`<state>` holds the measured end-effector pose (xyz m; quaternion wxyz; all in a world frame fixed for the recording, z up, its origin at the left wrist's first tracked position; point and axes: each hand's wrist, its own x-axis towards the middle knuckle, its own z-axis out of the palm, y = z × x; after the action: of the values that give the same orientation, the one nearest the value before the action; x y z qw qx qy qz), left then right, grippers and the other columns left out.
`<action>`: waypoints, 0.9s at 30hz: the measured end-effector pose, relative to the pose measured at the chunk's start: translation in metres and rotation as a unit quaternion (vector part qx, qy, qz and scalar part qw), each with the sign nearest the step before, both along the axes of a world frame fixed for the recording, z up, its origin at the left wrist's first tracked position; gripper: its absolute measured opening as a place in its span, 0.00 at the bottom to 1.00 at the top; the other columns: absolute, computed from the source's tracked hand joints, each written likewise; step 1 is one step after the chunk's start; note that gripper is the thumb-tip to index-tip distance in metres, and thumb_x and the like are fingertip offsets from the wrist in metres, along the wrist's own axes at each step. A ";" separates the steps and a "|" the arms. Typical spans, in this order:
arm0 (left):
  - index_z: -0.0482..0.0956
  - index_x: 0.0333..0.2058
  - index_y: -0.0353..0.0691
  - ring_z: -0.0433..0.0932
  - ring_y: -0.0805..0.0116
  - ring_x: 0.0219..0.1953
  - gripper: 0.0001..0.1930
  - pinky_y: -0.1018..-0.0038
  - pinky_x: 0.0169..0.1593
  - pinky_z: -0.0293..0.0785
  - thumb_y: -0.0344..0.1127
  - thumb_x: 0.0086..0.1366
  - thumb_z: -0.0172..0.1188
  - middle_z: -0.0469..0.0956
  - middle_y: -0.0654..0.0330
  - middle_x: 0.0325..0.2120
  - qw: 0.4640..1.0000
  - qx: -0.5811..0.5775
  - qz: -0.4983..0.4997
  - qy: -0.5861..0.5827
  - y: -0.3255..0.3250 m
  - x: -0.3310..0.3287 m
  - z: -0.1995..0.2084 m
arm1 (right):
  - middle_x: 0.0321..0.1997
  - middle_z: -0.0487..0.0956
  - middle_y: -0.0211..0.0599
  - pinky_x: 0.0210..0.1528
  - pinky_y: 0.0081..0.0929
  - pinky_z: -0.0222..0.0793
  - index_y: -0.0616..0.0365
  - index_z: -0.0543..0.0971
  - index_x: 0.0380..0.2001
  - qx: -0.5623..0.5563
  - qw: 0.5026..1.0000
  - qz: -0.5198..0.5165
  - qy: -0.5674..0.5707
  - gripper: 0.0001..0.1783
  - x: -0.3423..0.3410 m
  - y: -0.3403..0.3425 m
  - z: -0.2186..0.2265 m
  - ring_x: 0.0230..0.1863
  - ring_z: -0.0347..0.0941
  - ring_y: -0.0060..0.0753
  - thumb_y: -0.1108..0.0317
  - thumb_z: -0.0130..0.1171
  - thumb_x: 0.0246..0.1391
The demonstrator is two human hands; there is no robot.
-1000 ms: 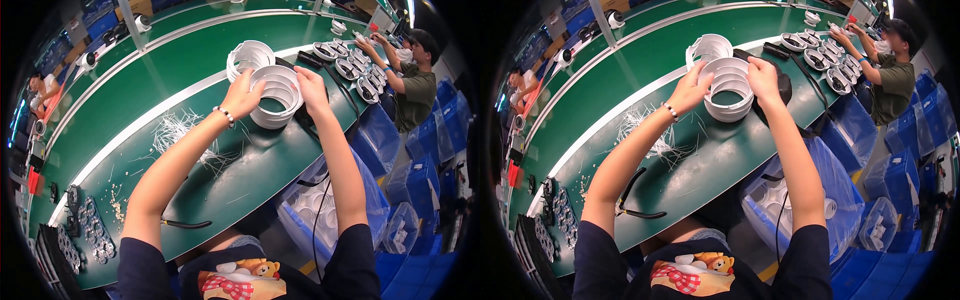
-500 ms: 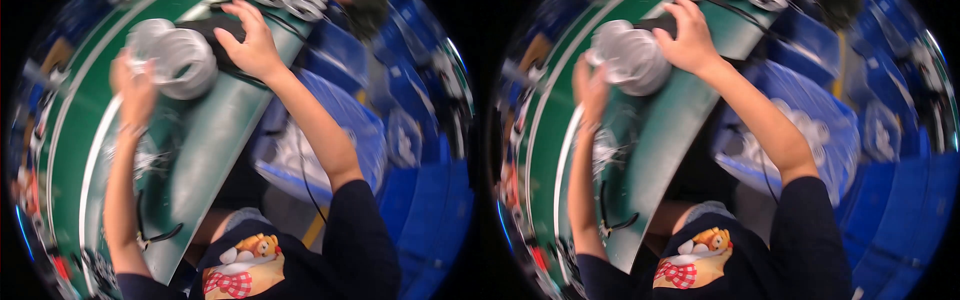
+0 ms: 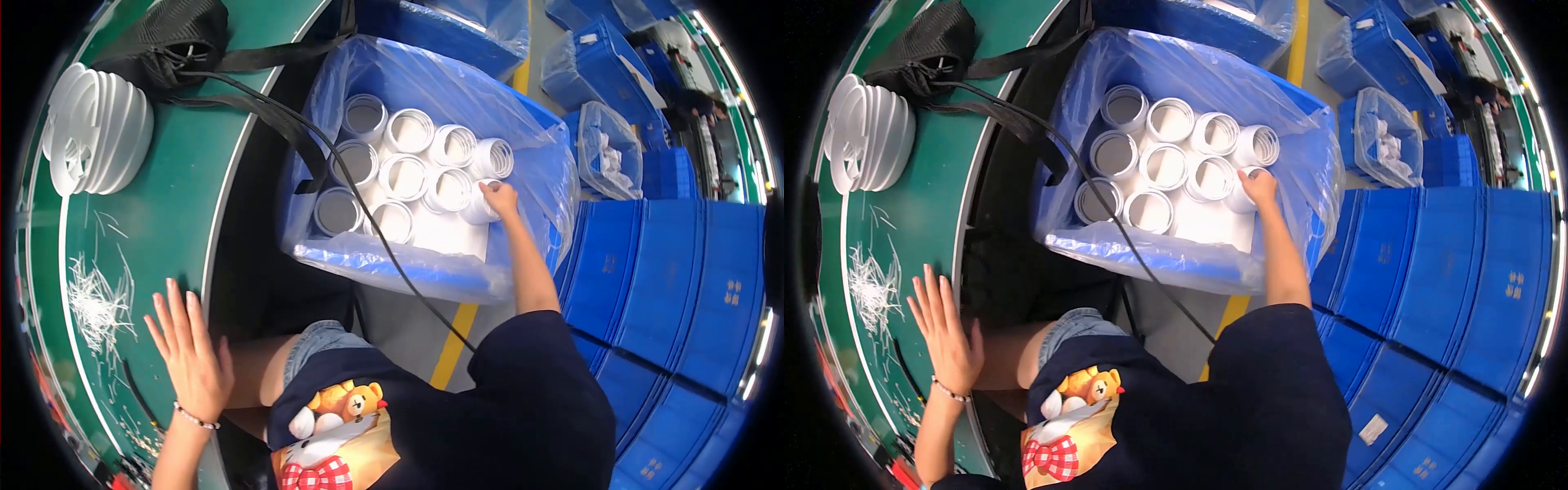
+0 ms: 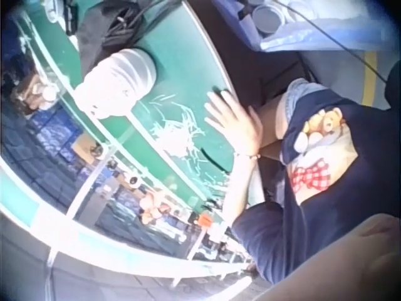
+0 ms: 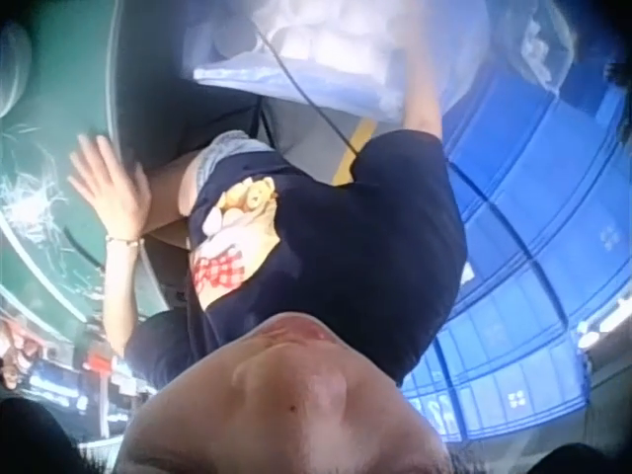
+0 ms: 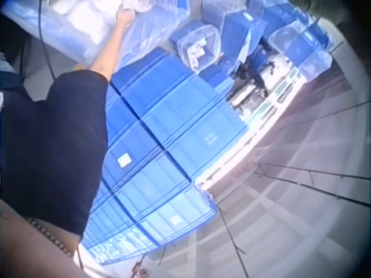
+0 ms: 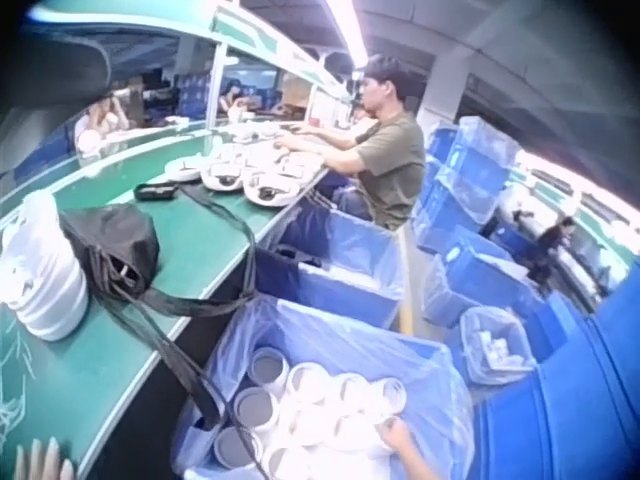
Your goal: Assembling electronic fixture components into plastic housings on a production line.
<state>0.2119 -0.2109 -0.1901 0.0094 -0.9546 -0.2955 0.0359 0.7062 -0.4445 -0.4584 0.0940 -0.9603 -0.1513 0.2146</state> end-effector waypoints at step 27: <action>0.47 0.57 0.33 0.48 0.38 0.58 0.41 0.46 0.58 0.41 0.25 0.40 0.53 0.48 0.36 0.56 1.000 0.000 -0.014 0.010 0.005 0.003 -0.002 | 0.37 0.77 0.42 0.43 0.33 0.68 0.57 0.78 0.29 -0.125 0.957 -0.261 0.001 0.18 -0.030 0.049 -0.083 0.40 0.73 0.40 0.63 0.65 0.30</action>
<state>0.2150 -0.2062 -0.1918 0.0127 -0.9581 -0.2824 0.0456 0.6758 -0.3954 -0.5412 0.0262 -0.9702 0.1332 0.2006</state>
